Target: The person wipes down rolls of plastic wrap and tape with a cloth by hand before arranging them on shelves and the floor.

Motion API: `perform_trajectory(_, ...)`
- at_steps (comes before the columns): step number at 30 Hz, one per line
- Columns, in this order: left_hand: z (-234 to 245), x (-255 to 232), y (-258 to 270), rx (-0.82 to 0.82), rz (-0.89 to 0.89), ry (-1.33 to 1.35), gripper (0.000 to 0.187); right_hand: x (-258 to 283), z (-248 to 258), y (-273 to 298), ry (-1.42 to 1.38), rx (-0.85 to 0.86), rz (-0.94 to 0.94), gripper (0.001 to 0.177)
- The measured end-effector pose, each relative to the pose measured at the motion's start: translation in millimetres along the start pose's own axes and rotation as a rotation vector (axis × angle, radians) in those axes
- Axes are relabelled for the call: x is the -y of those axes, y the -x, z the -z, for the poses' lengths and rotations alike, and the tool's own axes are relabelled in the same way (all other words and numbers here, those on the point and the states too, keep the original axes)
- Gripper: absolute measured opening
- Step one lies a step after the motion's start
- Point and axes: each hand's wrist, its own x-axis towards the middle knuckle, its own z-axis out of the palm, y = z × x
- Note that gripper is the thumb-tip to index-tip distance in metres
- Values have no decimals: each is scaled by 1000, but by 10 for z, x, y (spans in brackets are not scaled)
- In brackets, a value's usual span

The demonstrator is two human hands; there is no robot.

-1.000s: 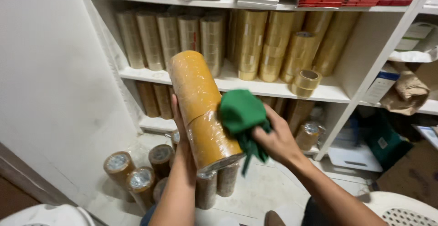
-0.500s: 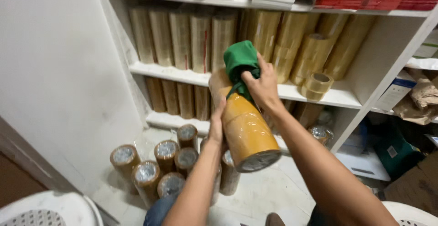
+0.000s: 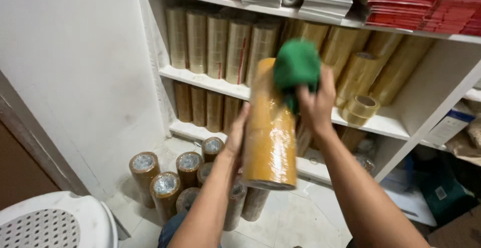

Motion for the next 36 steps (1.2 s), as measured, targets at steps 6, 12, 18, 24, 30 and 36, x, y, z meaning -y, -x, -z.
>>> perform_trajectory(6,160,382,-356,115,252,105,114,-2,-238,-218,280,-7,-579,46)
perform_trajectory(12,517,271,-625,47,49,421,81,605,253,460,-20,231,-656,34)
perform_trajectory(18,-23,-196,175,18,-41,223,77,650,321,658,-176,225,-522,39)
perform_trajectory(24,387,199,-360,106,144,-34,88,86,-91,86,-28,-55,-316,26)
perform_trajectory(30,471,540,-679,-21,163,323,78,286,-237,-269,241,-141,-465,34)
perform_trajectory(36,786,158,-524,209,21,480,82,1124,267,661,-27,213,-631,39)
